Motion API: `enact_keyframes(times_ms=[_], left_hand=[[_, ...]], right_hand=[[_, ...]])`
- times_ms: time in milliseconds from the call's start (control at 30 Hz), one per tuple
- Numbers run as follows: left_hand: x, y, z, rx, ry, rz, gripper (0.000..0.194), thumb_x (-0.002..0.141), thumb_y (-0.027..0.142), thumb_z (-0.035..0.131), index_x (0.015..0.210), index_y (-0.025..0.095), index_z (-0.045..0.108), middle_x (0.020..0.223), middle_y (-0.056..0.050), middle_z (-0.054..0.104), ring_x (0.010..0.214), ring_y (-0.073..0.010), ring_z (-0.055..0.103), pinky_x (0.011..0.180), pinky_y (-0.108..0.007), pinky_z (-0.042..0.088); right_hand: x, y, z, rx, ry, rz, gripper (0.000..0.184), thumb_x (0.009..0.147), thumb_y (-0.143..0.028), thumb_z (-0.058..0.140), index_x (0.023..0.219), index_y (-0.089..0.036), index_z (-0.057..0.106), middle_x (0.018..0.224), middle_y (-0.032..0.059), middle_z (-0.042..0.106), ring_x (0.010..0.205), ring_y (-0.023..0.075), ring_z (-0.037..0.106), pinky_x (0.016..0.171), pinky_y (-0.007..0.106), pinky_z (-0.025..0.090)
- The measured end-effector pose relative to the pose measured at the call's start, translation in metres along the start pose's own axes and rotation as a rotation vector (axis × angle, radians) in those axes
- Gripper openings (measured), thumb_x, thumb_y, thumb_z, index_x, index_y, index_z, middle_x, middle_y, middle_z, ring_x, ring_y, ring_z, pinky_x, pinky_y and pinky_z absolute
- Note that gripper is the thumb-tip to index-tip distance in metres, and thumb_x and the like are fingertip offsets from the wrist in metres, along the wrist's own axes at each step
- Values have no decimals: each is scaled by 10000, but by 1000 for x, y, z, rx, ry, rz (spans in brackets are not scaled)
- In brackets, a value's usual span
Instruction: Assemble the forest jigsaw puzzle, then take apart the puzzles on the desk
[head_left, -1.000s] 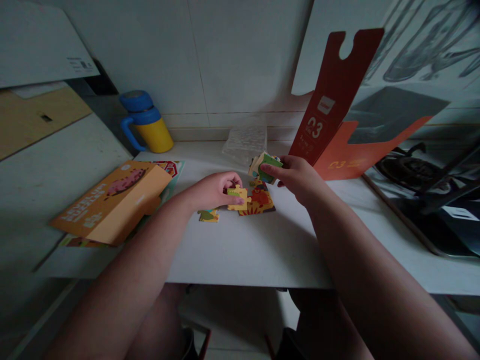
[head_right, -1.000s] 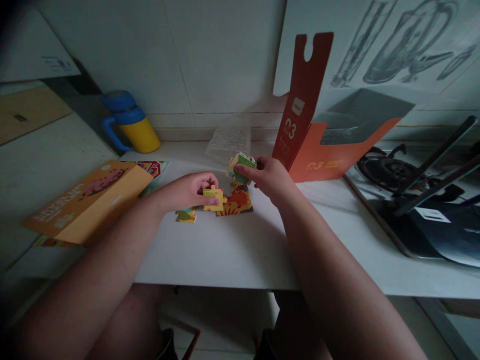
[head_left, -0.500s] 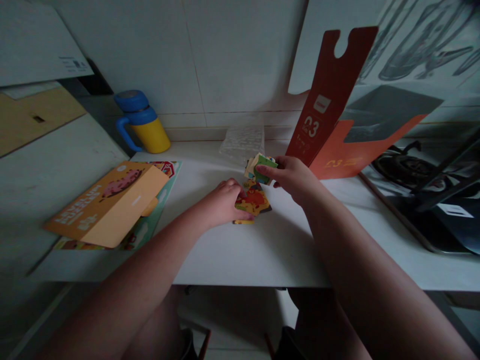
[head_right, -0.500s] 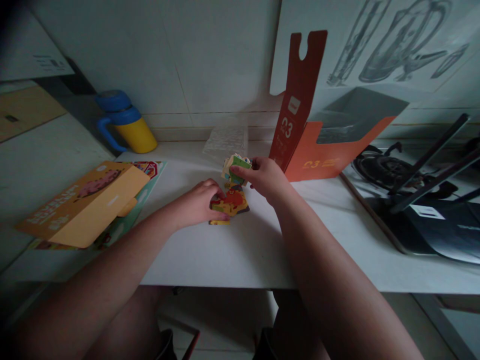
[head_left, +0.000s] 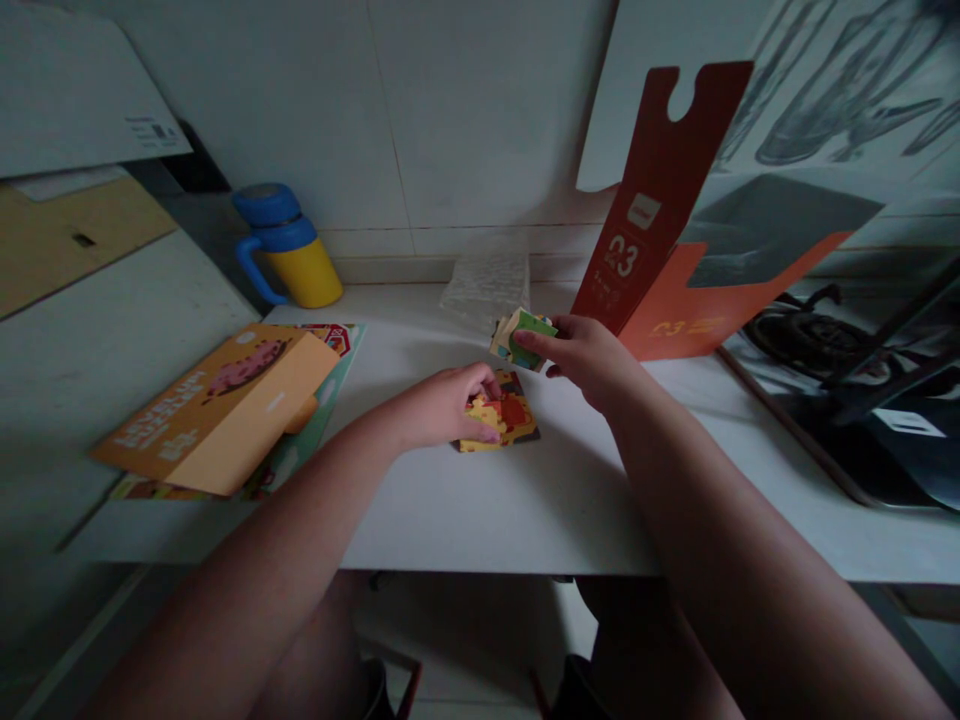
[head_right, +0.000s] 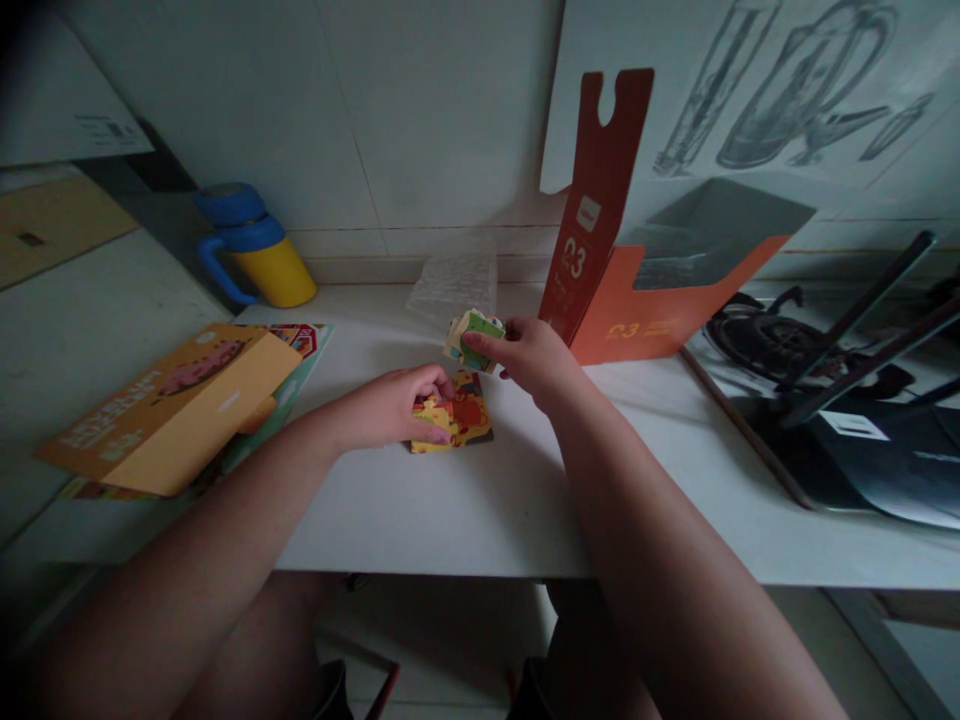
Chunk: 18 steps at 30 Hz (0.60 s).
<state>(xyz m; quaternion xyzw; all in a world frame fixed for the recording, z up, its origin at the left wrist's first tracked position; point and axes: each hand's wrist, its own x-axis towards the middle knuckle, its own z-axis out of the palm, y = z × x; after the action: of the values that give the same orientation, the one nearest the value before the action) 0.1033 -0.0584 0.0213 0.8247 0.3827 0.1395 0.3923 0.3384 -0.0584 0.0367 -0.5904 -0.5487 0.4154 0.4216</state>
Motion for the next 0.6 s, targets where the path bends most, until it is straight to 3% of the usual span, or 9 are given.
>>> enact_keyframes(times_ms=[100,233,400,500,600], left_hand=[[0,3,-3,-50,5,52,410,722,290,840,1081,246,648,982,-2,737,867,-189,669,720,-286,497],[1,8,-5,-146,42,16,299,744,332,850,971,214,697,927,-13,744,811,-182,666,705,-294,497],[7,6,13,-445,-10,-4,343,774,391,854,996,204,672,901,-29,738,796,-194,690,710,-324,548],[15,2,28,-162,100,120,366,765,420,884,1007,216,700,1002,-49,731,920,-232,691,829,-379,569],[23,-1,37,204,293,271,557,657,444,967,1099,215,715,1214,-109,685,1163,-310,633,1049,-456,516]], right_hand=[[-1,-1,0,17,-2,-3,445,779,-573,830,936,-165,743,839,69,736,660,149,591,532,266,451],[-2,-5,-4,82,8,15,427,776,-540,840,944,-159,749,892,93,753,709,162,612,553,268,459],[-3,-9,-9,145,31,37,408,780,-525,838,952,-165,753,961,112,766,756,173,632,579,269,456],[-3,-9,-8,128,28,35,404,781,-524,836,949,-165,755,965,117,767,756,178,633,577,273,453],[-4,-9,-5,104,8,21,405,792,-524,828,961,-163,752,959,109,764,748,172,626,575,269,454]])
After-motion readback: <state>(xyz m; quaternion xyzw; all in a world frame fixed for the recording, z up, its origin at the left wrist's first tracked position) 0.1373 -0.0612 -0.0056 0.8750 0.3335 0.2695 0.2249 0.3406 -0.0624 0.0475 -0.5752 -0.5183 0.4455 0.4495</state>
